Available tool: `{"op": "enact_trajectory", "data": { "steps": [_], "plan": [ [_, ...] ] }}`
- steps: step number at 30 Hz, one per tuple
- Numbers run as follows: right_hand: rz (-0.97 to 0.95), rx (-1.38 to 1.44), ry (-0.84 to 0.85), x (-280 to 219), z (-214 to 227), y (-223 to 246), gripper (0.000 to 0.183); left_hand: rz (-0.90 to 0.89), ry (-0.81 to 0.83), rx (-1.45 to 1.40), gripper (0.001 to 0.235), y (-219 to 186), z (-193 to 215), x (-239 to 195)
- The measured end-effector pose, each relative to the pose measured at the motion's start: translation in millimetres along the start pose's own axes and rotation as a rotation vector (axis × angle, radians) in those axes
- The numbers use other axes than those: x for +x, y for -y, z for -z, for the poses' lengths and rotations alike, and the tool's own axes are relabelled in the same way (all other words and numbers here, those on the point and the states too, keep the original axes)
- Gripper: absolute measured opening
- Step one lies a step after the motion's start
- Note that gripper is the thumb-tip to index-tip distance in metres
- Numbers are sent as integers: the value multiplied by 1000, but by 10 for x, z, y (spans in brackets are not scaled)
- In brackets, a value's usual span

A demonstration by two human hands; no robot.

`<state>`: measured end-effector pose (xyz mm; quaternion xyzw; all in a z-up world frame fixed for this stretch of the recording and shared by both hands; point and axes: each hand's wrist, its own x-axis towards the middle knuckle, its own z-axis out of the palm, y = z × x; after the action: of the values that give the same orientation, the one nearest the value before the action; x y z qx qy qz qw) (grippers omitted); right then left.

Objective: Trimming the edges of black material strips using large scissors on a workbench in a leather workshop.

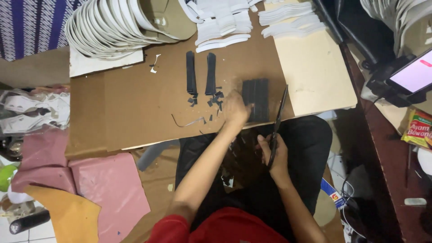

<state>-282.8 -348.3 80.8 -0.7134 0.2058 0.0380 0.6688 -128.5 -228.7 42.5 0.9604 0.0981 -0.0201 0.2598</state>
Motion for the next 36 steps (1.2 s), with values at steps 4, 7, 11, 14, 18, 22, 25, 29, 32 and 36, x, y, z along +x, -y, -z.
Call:
{"op": "enact_trajectory", "data": {
  "steps": [4, 7, 11, 14, 18, 22, 25, 29, 32, 36],
  "plan": [
    [36, 8, -12, 77, -97, -259, 36, 23, -6, 27, 78, -16, -96, 56],
    [39, 10, -7, 135, -133, -444, 32, 43, -64, 128, 64, 94, -548, 287],
    [33, 14, 6, 126, -93, -577, 32, -85, -84, -43, 35, 157, -500, 297],
    [66, 26, -13, 123, -62, -621, 30, -299, -301, -54, 15, -66, -52, 12],
    [99, 51, -41, 87, -47, -487, 27, -375, -586, -113, 20, -302, 443, -167],
    [82, 65, -29, -18, -47, -447, 30, -6, -248, -397, 35, 60, 301, 86],
    [109, 89, -7, -20, -86, -427, 31, 46, -44, -585, 37, 504, -78, 398],
    [49, 122, 90, -57, -91, -445, 32, -86, 253, -771, 102, 496, 341, 87],
    [33, 128, 146, -53, -94, -480, 34, -165, 226, -904, 74, 758, 79, 227],
    [-32, 74, 260, -179, -46, -307, 36, -117, 203, -1125, 40, 700, 194, 221]
  ]
}}
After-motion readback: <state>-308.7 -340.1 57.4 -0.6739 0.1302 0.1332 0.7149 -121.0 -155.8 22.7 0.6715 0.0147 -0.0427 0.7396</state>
